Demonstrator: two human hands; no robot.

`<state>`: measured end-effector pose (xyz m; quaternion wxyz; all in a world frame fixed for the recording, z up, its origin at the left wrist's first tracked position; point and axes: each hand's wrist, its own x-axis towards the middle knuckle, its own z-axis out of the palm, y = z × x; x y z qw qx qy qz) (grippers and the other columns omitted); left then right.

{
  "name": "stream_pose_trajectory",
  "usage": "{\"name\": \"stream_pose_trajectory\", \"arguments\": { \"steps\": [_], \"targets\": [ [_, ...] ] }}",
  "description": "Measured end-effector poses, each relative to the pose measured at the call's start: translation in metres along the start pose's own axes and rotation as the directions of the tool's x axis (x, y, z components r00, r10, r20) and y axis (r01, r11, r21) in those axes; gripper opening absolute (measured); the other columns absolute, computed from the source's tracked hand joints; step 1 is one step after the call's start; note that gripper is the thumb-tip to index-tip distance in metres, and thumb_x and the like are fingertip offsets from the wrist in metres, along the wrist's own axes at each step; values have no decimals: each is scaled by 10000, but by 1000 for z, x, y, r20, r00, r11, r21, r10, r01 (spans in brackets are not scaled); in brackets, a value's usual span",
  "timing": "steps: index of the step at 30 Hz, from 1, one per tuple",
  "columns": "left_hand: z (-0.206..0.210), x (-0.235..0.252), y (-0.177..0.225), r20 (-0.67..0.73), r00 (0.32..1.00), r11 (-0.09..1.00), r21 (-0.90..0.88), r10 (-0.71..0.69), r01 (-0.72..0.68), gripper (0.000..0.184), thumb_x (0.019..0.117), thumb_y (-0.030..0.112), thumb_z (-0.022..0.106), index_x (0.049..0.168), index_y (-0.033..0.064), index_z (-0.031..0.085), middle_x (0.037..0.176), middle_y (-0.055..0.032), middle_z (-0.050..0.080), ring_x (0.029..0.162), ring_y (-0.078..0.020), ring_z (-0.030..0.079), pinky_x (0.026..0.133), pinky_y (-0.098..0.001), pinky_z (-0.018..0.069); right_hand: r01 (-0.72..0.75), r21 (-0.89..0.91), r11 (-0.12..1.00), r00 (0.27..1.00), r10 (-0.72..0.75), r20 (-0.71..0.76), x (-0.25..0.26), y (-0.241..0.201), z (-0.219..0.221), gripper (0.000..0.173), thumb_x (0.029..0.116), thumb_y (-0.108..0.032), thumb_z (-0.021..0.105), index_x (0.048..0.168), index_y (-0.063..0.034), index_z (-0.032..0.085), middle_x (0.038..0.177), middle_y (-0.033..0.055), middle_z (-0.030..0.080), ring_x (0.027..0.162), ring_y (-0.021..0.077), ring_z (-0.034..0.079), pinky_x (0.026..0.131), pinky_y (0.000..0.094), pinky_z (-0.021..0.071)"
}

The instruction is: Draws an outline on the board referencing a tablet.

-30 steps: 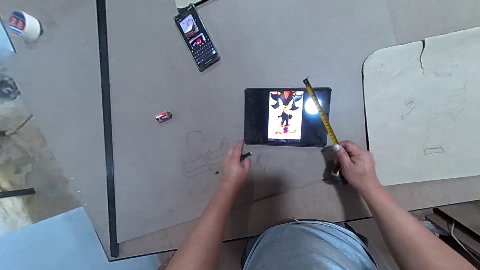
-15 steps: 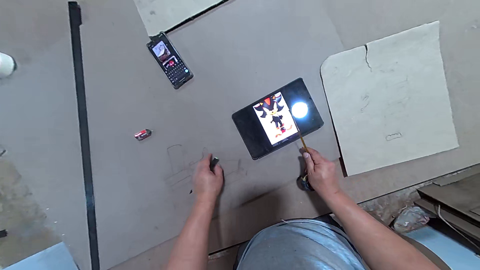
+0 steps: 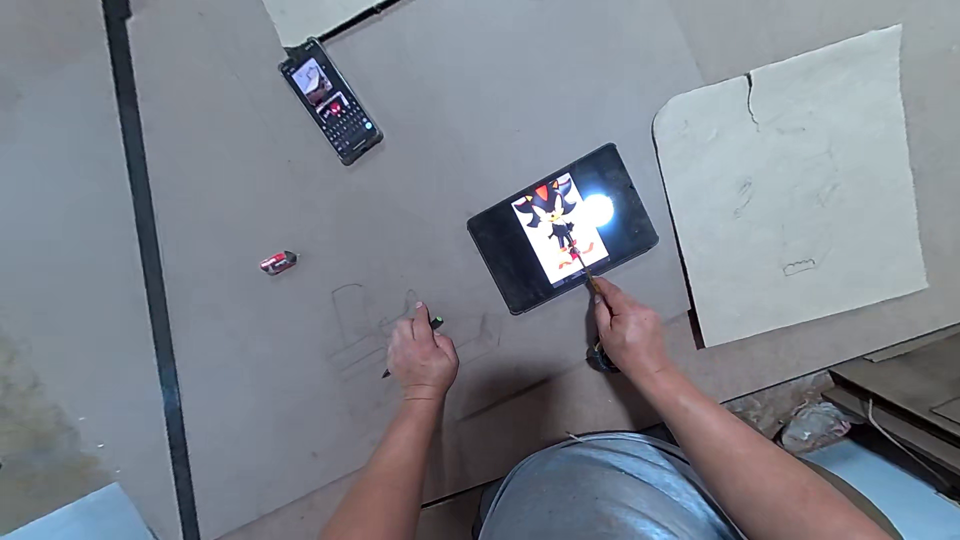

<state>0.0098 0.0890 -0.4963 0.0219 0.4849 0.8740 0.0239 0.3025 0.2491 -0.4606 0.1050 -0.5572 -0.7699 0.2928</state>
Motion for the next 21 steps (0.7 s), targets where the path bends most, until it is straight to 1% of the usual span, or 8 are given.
{"name": "stream_pose_trajectory", "arguments": {
  "steps": [2, 5, 8, 12, 16, 21],
  "targets": [
    [1, 0, -1, -9, 1000, 1000, -4, 8, -8, 549, 983, 234, 373, 1479, 49, 518, 1171, -246, 633, 1048, -424, 643, 809, -579, 533, -4, -9, 1000, 1000, 4, 3, 0, 0, 1, 364, 1081, -243, 468, 1380, -197, 671, 1073, 65, 773, 831, 254, 753, 677, 497, 604],
    [2, -1, -1, -15, 1000, 1000, 3, 9, -9, 555, 974, 234, 373, 1478, 58, 522, 1171, -235, 637, 1050, -415, 645, 809, -572, 532, -30, -33, 999, 999, 31, 15, 2, -4, -1, 349, 1089, -267, 467, 1352, -189, 683, 986, 74, 773, 775, 264, 743, 638, 499, 588],
    [3, -1, -2, -18, 1000, 1000, 12, 8, -8, 554, 972, 227, 378, 1483, 66, 520, 1160, -232, 636, 1050, -414, 643, 795, -572, 532, -63, -50, 997, 998, 64, 11, 3, -7, 0, 344, 1086, -270, 465, 1338, -196, 687, 947, 71, 769, 752, 264, 737, 618, 498, 581],
    [5, -1, -3, -14, 1000, 1000, 13, 3, -2, 568, 972, 246, 368, 1493, 72, 512, 1182, -224, 636, 1072, -411, 639, 820, -572, 528, -70, -58, 996, 998, 70, 6, 4, -9, 0, 340, 1085, -265, 470, 1335, -191, 688, 945, 73, 767, 752, 269, 736, 617, 493, 579],
    [5, -1, -2, -23, 1000, 1000, 11, 8, -8, 562, 975, 245, 371, 1487, 65, 518, 1161, -225, 637, 1047, -408, 642, 798, -569, 530, -62, -57, 996, 998, 62, -1, 5, -8, 2, 339, 1084, -262, 473, 1333, -182, 689, 953, 72, 769, 767, 264, 741, 626, 495, 584],
    [5, -1, -3, -24, 1000, 1000, 25, 11, -11, 560, 978, 246, 365, 1486, 66, 516, 1158, -224, 633, 1048, -411, 638, 799, -569, 526, -68, -59, 996, 998, 67, -3, 5, -8, 3, 341, 1087, -269, 467, 1340, -190, 683, 945, 70, 767, 761, 264, 740, 627, 492, 583]
  ]
}}
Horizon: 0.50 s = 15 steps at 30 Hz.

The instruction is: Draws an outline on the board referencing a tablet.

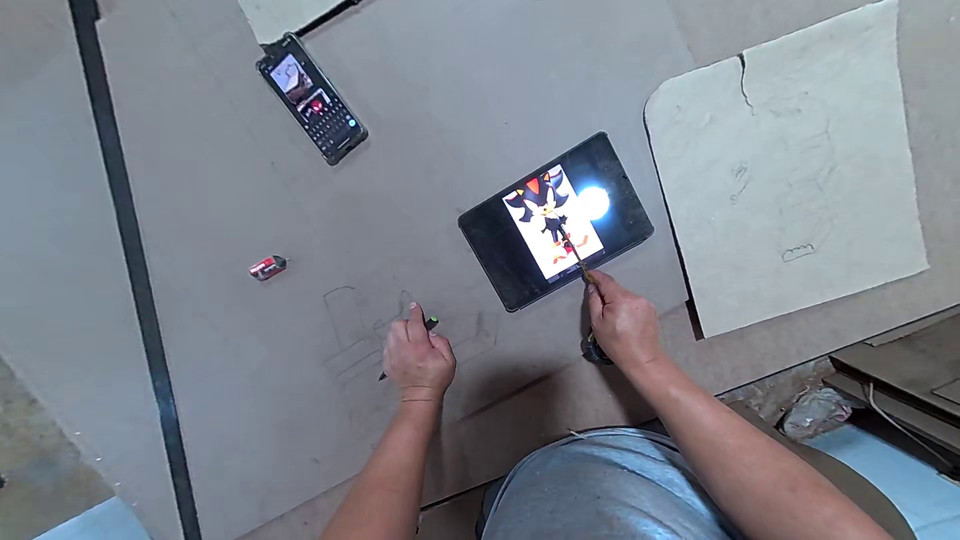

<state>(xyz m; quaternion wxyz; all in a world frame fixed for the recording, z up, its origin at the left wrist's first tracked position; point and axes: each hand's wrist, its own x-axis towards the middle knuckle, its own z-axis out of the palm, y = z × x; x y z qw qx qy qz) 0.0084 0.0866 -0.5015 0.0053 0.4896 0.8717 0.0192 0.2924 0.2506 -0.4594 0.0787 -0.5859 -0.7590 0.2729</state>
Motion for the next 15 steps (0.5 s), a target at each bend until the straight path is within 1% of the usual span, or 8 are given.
{"name": "stream_pose_trajectory", "arguments": {
  "steps": [8, 12, 15],
  "targets": [
    [-2, 0, 1, -14, 1000, 1000, -12, 2, -2, 550, 974, 232, 374, 1472, 61, 530, 1151, -220, 640, 1041, -405, 644, 793, -562, 531, 10, -9, 1000, 1000, -10, -20, 0, 0, 1, 344, 1083, -257, 465, 1332, -179, 688, 939, 80, 768, 739, 272, 736, 604, 495, 576],
    [-3, 1, 2, 11, 1000, 1000, -8, -11, 11, 557, 973, 232, 380, 1488, 67, 517, 1163, -227, 636, 1051, -414, 642, 791, -572, 532, 7, -8, 1000, 1000, -7, -18, 0, 0, 1, 343, 1082, -261, 465, 1327, -180, 691, 942, 74, 769, 739, 272, 736, 605, 502, 576],
    [-2, 0, 1, 13, 1000, 1000, -14, -2, 2, 559, 973, 235, 375, 1482, 54, 518, 1168, -230, 635, 1047, -413, 643, 797, -568, 532, 9, -15, 1000, 1000, -9, -25, 0, 0, 1, 344, 1077, -250, 468, 1327, -177, 693, 930, 79, 769, 731, 278, 735, 597, 506, 570]
  ]
}}
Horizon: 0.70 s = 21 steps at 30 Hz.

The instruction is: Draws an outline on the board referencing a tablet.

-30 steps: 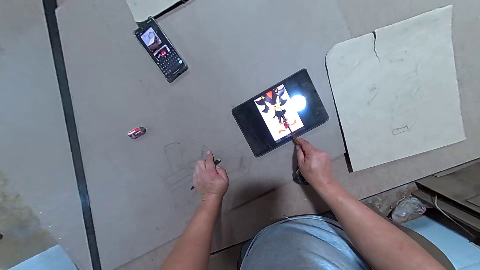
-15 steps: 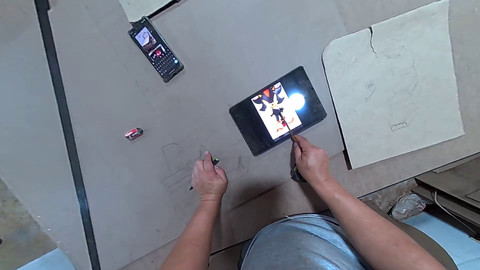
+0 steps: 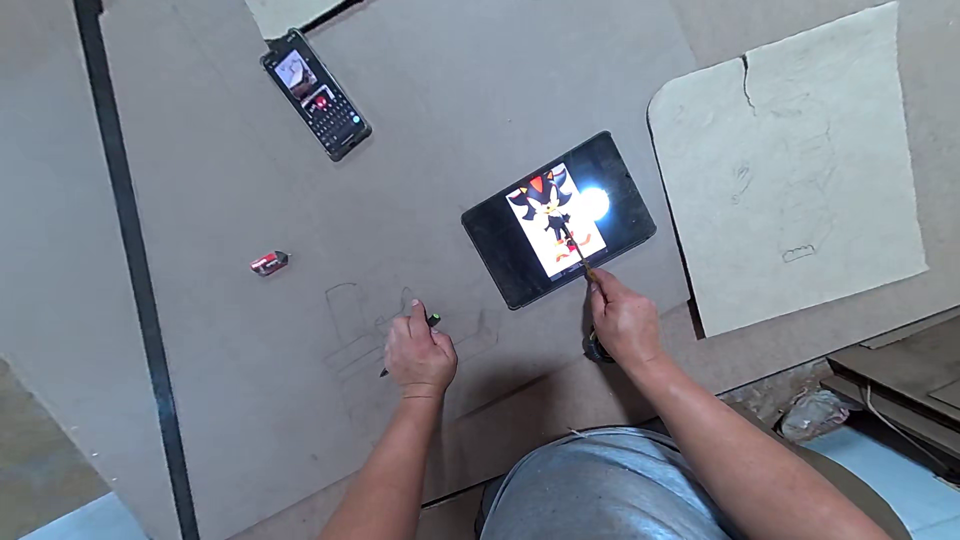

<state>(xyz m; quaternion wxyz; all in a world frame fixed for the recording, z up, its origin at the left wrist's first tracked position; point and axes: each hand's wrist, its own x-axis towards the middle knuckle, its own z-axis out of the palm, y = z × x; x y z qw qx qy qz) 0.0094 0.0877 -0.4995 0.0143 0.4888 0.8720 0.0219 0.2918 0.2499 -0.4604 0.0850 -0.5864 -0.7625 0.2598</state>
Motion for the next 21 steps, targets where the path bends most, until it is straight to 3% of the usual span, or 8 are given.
{"name": "stream_pose_trajectory", "arguments": {
  "steps": [13, 21],
  "targets": [
    [-3, 2, 0, 0, 1000, 996, -85, 0, 0, 561, 977, 253, 358, 1470, 46, 529, 1131, -262, 640, 1034, -461, 645, 782, -605, 520, -5, -21, 1000, 1000, 5, -13, 1, 0, 1, 341, 1082, -253, 465, 1326, -182, 692, 955, 63, 772, 757, 240, 738, 635, 487, 585],
    [-4, 2, -1, 38, 999, 993, -119, -8, 13, 566, 978, 243, 354, 1471, 14, 510, 1140, -289, 624, 1026, -490, 634, 773, -638, 506, -13, -4, 1000, 999, 13, -38, 1, 1, 3, 320, 1081, -259, 484, 1298, -176, 704, 899, 45, 764, 729, 212, 726, 624, 462, 582]
  ]
}}
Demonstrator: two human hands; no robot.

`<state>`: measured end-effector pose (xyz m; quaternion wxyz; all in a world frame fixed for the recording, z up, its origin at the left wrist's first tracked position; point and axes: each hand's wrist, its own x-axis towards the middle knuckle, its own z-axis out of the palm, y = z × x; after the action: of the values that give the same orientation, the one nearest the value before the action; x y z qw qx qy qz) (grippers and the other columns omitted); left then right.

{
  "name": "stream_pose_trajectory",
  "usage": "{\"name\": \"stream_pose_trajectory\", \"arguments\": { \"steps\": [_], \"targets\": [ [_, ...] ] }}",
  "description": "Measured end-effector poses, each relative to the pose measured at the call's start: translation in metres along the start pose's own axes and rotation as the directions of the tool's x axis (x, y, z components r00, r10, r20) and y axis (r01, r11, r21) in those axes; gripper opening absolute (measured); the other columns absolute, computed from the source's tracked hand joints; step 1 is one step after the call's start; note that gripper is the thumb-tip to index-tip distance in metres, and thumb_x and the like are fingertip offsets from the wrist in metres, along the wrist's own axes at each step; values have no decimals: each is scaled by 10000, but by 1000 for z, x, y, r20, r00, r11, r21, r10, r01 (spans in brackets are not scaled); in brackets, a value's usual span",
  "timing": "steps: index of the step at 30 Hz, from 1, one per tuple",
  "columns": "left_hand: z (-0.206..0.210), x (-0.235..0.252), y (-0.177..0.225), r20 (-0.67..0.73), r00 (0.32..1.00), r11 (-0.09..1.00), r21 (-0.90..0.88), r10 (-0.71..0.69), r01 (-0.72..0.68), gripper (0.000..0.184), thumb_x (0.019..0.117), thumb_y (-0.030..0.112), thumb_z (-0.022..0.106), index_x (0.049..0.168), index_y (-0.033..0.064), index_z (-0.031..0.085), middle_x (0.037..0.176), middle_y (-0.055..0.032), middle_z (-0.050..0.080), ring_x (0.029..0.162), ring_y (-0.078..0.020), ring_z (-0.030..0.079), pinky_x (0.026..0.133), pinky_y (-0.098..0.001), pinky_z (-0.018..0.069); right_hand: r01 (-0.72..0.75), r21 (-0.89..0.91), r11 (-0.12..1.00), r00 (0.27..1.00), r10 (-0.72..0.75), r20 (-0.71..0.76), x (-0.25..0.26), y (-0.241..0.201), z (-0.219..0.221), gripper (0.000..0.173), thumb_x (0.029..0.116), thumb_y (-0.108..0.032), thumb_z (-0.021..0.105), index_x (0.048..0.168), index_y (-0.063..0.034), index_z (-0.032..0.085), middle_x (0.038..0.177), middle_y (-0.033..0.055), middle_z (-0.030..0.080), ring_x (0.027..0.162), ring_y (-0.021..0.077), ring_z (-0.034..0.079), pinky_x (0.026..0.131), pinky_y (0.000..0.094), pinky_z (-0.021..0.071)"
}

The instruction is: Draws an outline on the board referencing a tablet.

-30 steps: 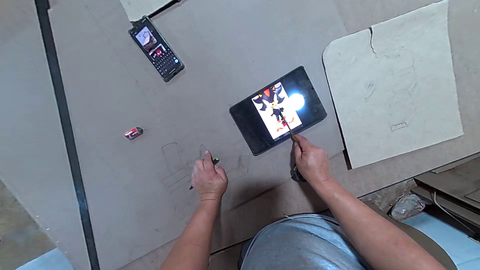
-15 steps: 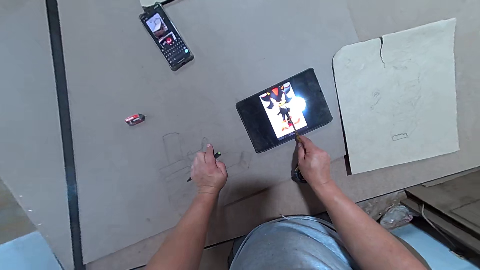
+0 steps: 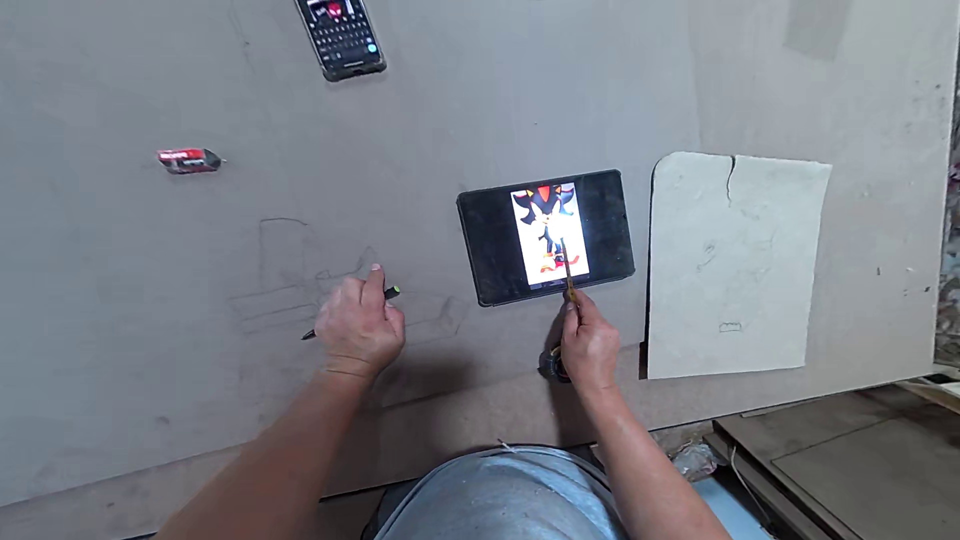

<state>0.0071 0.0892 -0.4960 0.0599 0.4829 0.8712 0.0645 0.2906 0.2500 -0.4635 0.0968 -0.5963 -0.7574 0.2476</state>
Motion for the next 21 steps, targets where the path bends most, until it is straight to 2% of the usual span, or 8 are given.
{"name": "stream_pose_trajectory", "arguments": {
  "steps": [6, 16, 21],
  "targets": [
    [6, -1, -2, -71, 997, 1000, 17, 12, -11, 559, 974, 245, 347, 1451, 23, 537, 1111, -271, 640, 1001, -467, 649, 756, -616, 509, 0, 5, 1000, 1000, 0, 9, 0, 0, 0, 319, 1084, -270, 493, 1301, -166, 703, 903, 53, 762, 735, 215, 726, 634, 470, 585],
    [7, 0, -4, -71, 997, 999, 34, 17, -14, 559, 972, 243, 346, 1448, 29, 545, 1099, -259, 646, 988, -456, 653, 747, -602, 514, 28, 18, 999, 1000, -29, 3, -2, 1, -1, 324, 1082, -266, 495, 1313, -165, 698, 896, 44, 763, 714, 201, 720, 619, 454, 584],
    [7, -1, -4, -68, 998, 999, 38, 16, -14, 567, 965, 247, 352, 1454, 27, 538, 1094, -254, 646, 987, -450, 653, 744, -597, 514, -10, 32, 999, 999, 8, 39, -4, -5, 1, 324, 1081, -283, 499, 1327, -182, 685, 831, 41, 739, 662, 197, 696, 584, 448, 571]
  ]
}}
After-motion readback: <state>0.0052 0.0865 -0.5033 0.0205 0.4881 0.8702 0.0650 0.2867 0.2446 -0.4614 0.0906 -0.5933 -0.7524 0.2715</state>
